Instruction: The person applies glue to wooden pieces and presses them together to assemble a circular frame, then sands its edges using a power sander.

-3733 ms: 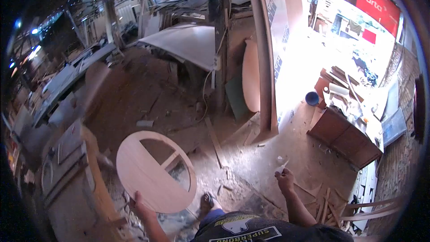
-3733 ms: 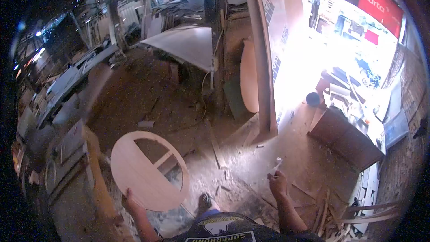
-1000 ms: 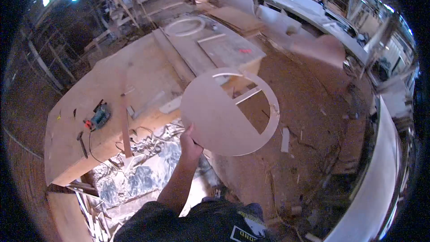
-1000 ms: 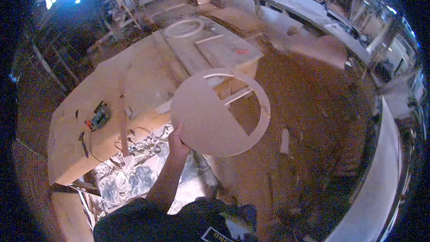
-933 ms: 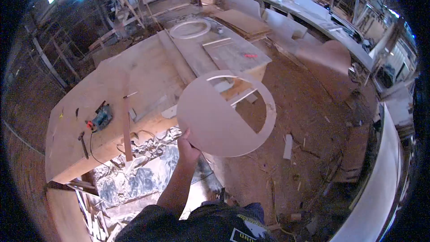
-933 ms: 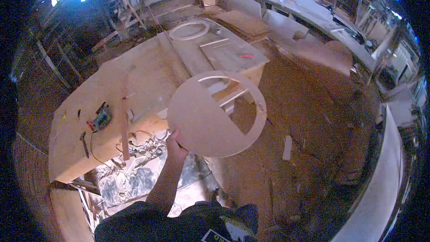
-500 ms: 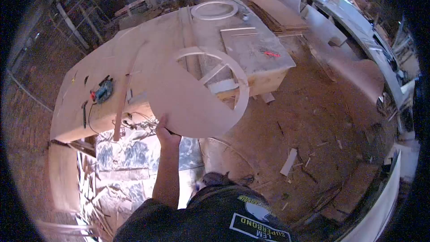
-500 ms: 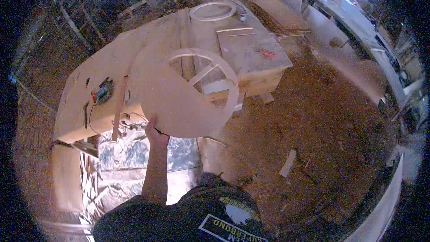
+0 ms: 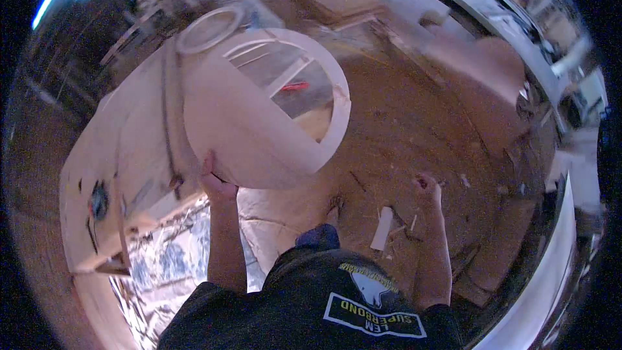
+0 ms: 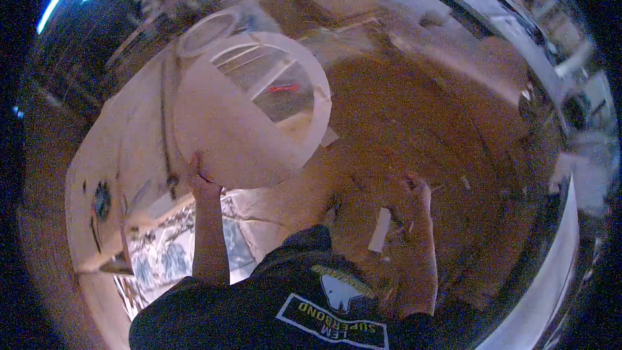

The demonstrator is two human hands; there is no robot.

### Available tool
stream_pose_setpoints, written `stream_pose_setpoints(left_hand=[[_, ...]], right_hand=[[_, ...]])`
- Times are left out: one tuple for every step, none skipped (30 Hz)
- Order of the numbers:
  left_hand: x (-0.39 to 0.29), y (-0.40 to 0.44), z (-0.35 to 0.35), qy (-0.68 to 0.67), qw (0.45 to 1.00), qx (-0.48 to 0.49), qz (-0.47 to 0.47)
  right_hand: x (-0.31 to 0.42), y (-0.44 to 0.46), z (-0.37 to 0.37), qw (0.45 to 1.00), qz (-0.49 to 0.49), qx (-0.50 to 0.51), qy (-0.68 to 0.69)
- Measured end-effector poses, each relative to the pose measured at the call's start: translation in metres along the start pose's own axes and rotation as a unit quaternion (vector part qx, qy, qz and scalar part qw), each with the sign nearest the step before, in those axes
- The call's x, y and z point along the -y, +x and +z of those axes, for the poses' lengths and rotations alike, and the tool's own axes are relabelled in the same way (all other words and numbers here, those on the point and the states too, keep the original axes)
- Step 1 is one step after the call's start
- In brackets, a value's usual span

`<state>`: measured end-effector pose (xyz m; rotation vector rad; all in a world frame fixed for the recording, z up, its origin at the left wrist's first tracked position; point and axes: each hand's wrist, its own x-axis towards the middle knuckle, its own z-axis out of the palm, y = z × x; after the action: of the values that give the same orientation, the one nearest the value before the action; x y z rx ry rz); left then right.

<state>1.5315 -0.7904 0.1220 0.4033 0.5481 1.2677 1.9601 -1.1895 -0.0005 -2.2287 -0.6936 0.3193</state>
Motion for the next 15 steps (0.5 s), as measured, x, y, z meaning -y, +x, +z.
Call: stream_pose_setpoints(left_hand=[[0.023,0.021,0.020,0.010,1.000,0.009,-0.007],[0.050,0.046,0.042,0.018,1.000,0.020,-0.016],[0.076,0.074,0.062,0.027,0.999,0.030,-0.037],[0.097,0.093,0.076,0.034,0.997,0.039,-0.055],[0.126,0.116,0.094,0.038,0.995,0.049,-0.073],[0.153,0.127,0.120,0.039,0.995,0.042,-0.086],[0.175,0.130,0.148,0.043,0.994,0.039,-0.094],[0.197,0.144,0.177,0.043,0.994,0.040,-0.097],[0.219,0.152,0.196,0.030,0.992,0.061,-0.110],[0.243,0.157,0.211,0.017,0.989,0.078,-0.124],[0.142,0.151,0.147,-0.011,0.986,0.092,-0.142],[0.160,0.164,0.142,-0.012,0.987,0.076,-0.138],[0.185,0.179,0.134,-0.013,0.989,0.060,-0.132],[0.192,0.187,0.116,-0.017,0.991,0.042,-0.122],[0.200,0.187,0.108,0.001,0.993,0.053,-0.102]], right_hand=[[-0.064,0.000,0.011,1.000,0.005,-0.013,-0.021],[-0.113,-0.009,0.009,0.999,0.009,-0.029,-0.043],[-0.139,-0.037,-0.006,0.994,0.077,0.027,-0.076],[-0.163,-0.066,-0.021,0.980,0.140,0.088,-0.115],[-0.179,-0.096,-0.029,0.959,0.208,0.137,-0.138],[-0.187,-0.124,-0.039,0.938,0.276,0.157,-0.136],[-0.204,-0.158,-0.043,0.917,0.341,0.167,-0.120],[-0.204,-0.177,-0.044,0.898,0.398,0.160,-0.102],[-0.215,-0.192,-0.045,0.884,0.439,0.137,-0.083],[-0.214,-0.211,-0.039,0.872,0.471,0.117,-0.065],[-0.170,-0.272,-0.009,0.859,0.499,0.091,-0.067],[-0.172,-0.272,-0.007,0.855,0.509,0.076,-0.065],[-0.179,-0.270,-0.003,0.853,0.514,0.059,-0.063],[-0.186,-0.264,-0.001,0.854,0.515,0.044,-0.063],[-0.203,-0.253,0.000,0.859,0.507,0.028,-0.065]])
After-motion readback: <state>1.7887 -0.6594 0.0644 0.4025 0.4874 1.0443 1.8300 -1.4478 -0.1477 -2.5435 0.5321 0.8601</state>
